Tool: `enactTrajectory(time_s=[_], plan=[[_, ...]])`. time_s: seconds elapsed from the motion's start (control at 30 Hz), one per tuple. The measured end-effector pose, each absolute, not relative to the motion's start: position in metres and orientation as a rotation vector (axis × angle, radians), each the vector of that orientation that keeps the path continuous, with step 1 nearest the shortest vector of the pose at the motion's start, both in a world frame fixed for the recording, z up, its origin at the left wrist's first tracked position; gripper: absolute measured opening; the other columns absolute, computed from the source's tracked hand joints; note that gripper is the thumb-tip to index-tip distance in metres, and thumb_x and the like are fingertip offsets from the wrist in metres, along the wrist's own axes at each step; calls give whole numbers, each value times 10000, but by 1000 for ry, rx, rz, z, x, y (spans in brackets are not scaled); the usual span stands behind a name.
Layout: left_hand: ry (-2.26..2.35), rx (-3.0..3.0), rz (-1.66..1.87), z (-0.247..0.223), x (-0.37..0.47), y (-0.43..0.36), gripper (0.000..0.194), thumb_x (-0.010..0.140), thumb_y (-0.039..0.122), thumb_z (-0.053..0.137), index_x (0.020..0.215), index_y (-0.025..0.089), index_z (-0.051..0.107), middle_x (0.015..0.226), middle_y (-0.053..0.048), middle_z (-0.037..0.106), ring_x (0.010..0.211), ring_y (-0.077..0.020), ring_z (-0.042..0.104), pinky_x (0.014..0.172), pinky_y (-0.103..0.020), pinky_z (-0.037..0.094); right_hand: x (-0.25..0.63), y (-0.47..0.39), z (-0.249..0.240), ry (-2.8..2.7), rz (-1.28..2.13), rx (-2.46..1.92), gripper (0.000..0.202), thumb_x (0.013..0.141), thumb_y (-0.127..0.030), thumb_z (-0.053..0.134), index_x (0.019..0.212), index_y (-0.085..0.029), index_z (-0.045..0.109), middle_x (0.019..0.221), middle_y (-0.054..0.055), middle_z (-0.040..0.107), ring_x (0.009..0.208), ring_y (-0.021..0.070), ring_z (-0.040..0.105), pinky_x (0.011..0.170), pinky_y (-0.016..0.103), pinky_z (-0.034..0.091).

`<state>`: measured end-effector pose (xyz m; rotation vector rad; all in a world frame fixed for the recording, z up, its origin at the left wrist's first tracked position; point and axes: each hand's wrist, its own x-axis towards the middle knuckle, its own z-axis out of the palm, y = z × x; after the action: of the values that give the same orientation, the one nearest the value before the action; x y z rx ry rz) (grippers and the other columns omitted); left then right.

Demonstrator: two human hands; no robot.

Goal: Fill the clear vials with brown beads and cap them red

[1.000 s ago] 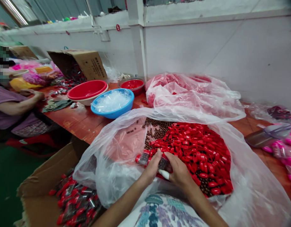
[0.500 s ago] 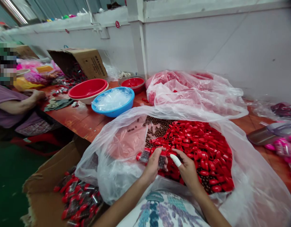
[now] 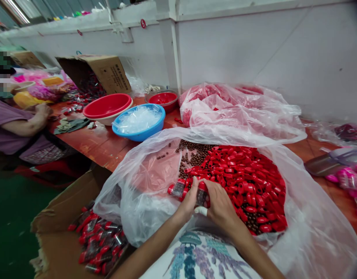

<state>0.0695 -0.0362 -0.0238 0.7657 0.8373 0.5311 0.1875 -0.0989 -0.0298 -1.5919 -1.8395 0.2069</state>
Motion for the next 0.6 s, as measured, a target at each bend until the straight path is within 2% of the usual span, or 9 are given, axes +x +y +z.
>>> enactTrajectory(time_s=[0.13, 0.2, 0.33, 0.43, 0.53, 0.6], plan=[[921, 821, 521, -22, 71, -36, 685, 722, 751, 349, 712, 123, 622, 524, -33, 568, 458, -117, 507, 456, -226, 379, 185, -96, -33, -1831, 178, -1577, 666, 720, -258, 615, 1319, -164, 338, 1195, 159, 530, 1096, 295, 501, 919, 489, 429], [932, 856, 529, -21, 73, -36, 652, 732, 733, 372, 670, 126, 602, 496, -27, 552, 443, -117, 494, 454, -230, 373, 184, -95, -34, -1818, 192, -1567, 662, 710, -262, 622, 1305, -163, 348, 1183, 156, 535, 1081, 290, 508, 910, 478, 433], [991, 898, 576, -24, 74, -38, 542, 776, 641, 433, 806, 136, 627, 515, -3, 560, 451, -127, 493, 457, -237, 375, 183, -94, -37, -1808, 213, -1540, 644, 660, -136, 569, 1273, -179, 377, 1160, 127, 559, 1046, 265, 531, 881, 440, 448], [1018, 984, 690, -27, 73, -41, 435, 822, 522, 443, 936, 155, 649, 741, -31, 662, 678, -169, 592, 640, -269, 458, 182, -94, -40, -1807, 203, -1513, 653, 603, -49, 505, 1235, -191, 418, 1110, 101, 589, 1001, 243, 556, 855, 410, 459], [954, 1067, 733, -27, 70, -40, 393, 845, 445, 424, 1026, 176, 645, 1016, -44, 661, 972, -195, 578, 853, -278, 432, 181, -96, -42, -1798, 184, -1527, 630, 649, -76, 525, 1256, -200, 412, 1130, 105, 588, 1023, 251, 554, 861, 421, 452], [923, 1062, 704, -24, 64, -35, 431, 851, 464, 398, 1098, 185, 615, 997, -48, 667, 954, -198, 595, 824, -282, 454, 181, -98, -41, -1823, 198, -1536, 674, 713, -173, 582, 1338, -202, 330, 1234, 127, 536, 1113, 274, 510, 906, 457, 427]])
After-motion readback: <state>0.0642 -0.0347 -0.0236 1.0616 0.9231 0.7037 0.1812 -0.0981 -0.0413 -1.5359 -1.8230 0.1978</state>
